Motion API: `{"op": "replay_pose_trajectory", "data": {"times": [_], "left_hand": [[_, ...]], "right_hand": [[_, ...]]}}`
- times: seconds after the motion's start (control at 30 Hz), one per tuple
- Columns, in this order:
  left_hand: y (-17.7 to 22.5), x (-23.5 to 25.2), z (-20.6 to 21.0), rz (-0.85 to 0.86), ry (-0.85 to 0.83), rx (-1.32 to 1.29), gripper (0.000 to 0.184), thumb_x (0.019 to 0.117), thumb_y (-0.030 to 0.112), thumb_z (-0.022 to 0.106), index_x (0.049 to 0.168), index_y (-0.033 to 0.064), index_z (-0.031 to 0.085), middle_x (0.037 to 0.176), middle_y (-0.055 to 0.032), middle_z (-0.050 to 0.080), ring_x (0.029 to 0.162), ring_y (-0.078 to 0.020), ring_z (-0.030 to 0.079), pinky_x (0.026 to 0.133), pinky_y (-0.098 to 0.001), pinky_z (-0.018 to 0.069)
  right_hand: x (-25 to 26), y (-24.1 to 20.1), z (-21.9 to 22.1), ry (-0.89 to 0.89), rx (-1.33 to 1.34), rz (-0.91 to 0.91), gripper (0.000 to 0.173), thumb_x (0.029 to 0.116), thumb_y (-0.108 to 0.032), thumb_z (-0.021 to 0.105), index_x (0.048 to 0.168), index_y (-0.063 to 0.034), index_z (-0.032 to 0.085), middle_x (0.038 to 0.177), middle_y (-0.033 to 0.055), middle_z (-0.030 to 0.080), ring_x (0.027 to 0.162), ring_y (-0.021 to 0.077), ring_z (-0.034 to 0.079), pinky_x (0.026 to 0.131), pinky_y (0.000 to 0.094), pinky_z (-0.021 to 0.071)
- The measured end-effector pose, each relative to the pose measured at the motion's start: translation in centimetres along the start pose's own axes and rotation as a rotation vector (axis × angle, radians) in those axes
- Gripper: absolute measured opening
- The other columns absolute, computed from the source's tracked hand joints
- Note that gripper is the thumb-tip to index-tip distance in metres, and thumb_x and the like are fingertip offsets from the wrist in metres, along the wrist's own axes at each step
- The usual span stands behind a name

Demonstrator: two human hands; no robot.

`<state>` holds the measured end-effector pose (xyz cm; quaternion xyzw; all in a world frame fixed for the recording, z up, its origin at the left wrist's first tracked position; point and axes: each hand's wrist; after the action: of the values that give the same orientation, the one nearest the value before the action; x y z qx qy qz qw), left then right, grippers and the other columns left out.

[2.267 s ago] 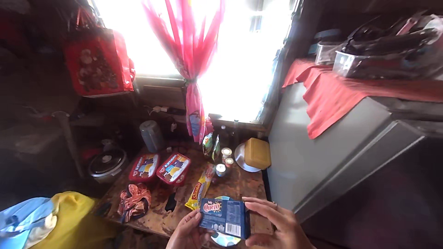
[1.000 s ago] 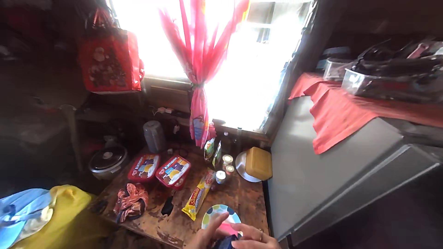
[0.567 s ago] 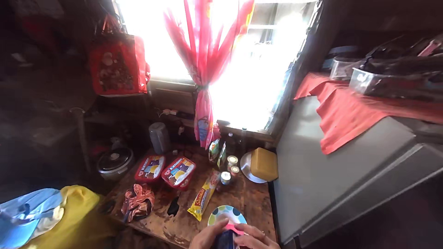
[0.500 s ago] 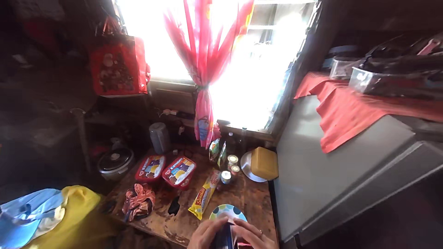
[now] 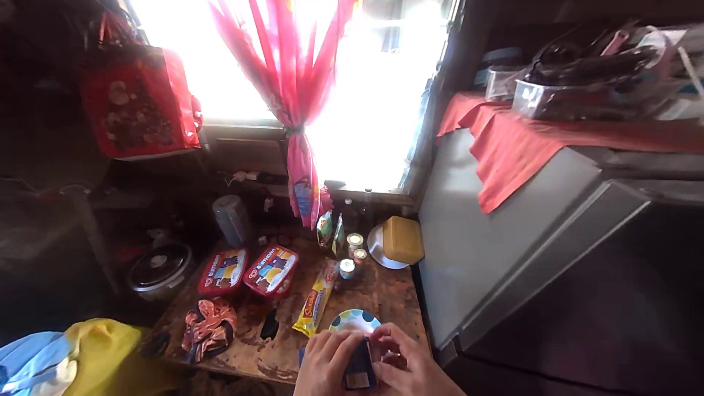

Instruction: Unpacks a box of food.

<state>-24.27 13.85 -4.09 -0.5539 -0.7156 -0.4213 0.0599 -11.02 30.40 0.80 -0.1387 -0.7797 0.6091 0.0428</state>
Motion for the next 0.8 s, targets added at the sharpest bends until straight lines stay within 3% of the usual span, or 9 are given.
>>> {"op": "replay_pose_trajectory", "data": {"times": [0.13,0.2,0.4,0.47,0.57,0.63,0.67,0.73,0.8], "left_hand": [[-1.2,0.5,1.6,0.086,0.075,0.153,0.067,0.0674,0.045,0.087,0.125,0.0149,0.070,0.114,-0.0060,0.074,0.102,-0.0266,0.069,0.087,-0.0488,0.0548],[-1.7,0.8,2.5,0.117,0.103,0.188,0.068,0.0649,0.045,0.087,0.124,0.0170,0.070,0.113,-0.0038,0.074,0.099,-0.0253,0.070,0.085,-0.0478,0.0550],[-2.0,1.1,3.9,0.060,0.063,0.027,0.071,0.0645,0.041,0.089,0.125,0.0115,0.070,0.115,-0.0066,0.074,0.102,-0.0268,0.070,0.087,-0.0512,0.0551],[-2.1,0.9,4.1,-0.002,0.022,-0.110,0.073,0.0650,0.035,0.092,0.128,0.0072,0.068,0.119,-0.0094,0.073,0.108,-0.0292,0.069,0.093,-0.0542,0.0533],[-2.3,0.8,4.4,-0.096,0.006,-0.263,0.074,0.0681,0.031,0.092,0.131,0.0017,0.064,0.122,-0.0133,0.071,0.114,-0.0303,0.066,0.100,-0.0540,0.0500],[-2.1,0.7,4.2,-0.168,0.026,-0.344,0.075,0.0701,0.028,0.091,0.133,-0.0021,0.062,0.124,-0.0173,0.069,0.116,-0.0297,0.065,0.102,-0.0500,0.0510],[-2.1,0.8,4.2,-0.193,0.041,-0.373,0.077,0.0705,0.027,0.090,0.134,-0.0035,0.060,0.125,-0.0187,0.068,0.116,-0.0277,0.065,0.101,-0.0458,0.0526],[-2.2,1.0,4.0,-0.202,0.060,-0.410,0.079,0.0709,0.027,0.091,0.135,-0.0052,0.058,0.124,-0.0203,0.067,0.113,-0.0224,0.067,0.099,-0.0374,0.0549],[-2.1,1.2,3.8,-0.189,0.057,-0.419,0.080,0.0709,0.027,0.091,0.135,-0.0059,0.057,0.124,-0.0208,0.067,0.113,-0.0211,0.067,0.099,-0.0362,0.0549]], "right_hand": [[0.9,0.2,-0.3,0.059,-0.015,0.101,0.064,0.0909,-0.011,0.070,0.148,-0.0053,0.042,0.110,0.0128,0.072,0.090,0.0192,0.074,0.083,0.0380,0.0616],[1.5,0.6,-1.0,0.019,-0.033,0.133,0.068,0.0915,-0.011,0.069,0.153,-0.0087,0.040,0.110,0.0129,0.072,0.091,0.0191,0.074,0.085,0.0377,0.0618],[1.9,1.7,-2.1,-0.037,-0.134,0.068,0.051,0.0889,-0.016,0.064,0.138,-0.0082,0.059,0.116,0.0100,0.071,0.099,0.0141,0.070,0.089,0.0358,0.0580],[1.9,1.6,-2.3,-0.045,-0.124,0.071,0.049,0.0898,-0.014,0.062,0.138,-0.0078,0.059,0.118,0.0090,0.071,0.103,0.0128,0.070,0.092,0.0345,0.0572],[1.7,1.4,-2.2,-0.004,-0.119,0.057,0.058,0.0915,-0.019,0.063,0.147,-0.0066,0.052,0.108,0.0106,0.072,0.092,0.0159,0.071,0.085,0.0368,0.0579],[1.3,1.1,-2.1,-0.001,-0.086,0.016,0.072,0.0904,-0.026,0.072,0.152,-0.0053,0.043,0.110,0.0103,0.073,0.092,0.0167,0.074,0.084,0.0357,0.0615],[1.0,0.8,-2.0,0.000,-0.069,-0.008,0.073,0.0902,-0.023,0.074,0.152,-0.0039,0.042,0.115,0.0110,0.073,0.095,0.0173,0.074,0.085,0.0345,0.0622],[0.7,0.4,-1.8,0.054,-0.116,-0.092,0.060,0.0926,-0.013,0.072,0.147,-0.0001,0.049,0.119,0.0128,0.073,0.098,0.0183,0.075,0.087,0.0330,0.0621],[0.6,0.8,-1.5,0.148,-0.222,-0.253,0.048,0.0923,-0.011,0.071,0.137,0.0031,0.059,0.116,0.0152,0.073,0.096,0.0193,0.075,0.085,0.0330,0.0628]]}}
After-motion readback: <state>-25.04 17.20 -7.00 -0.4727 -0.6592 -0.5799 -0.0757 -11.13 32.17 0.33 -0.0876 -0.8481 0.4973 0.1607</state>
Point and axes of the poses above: each hand's wrist, its own x-axis towards the middle knuckle, its own z-axis out of the palm, y = z × x
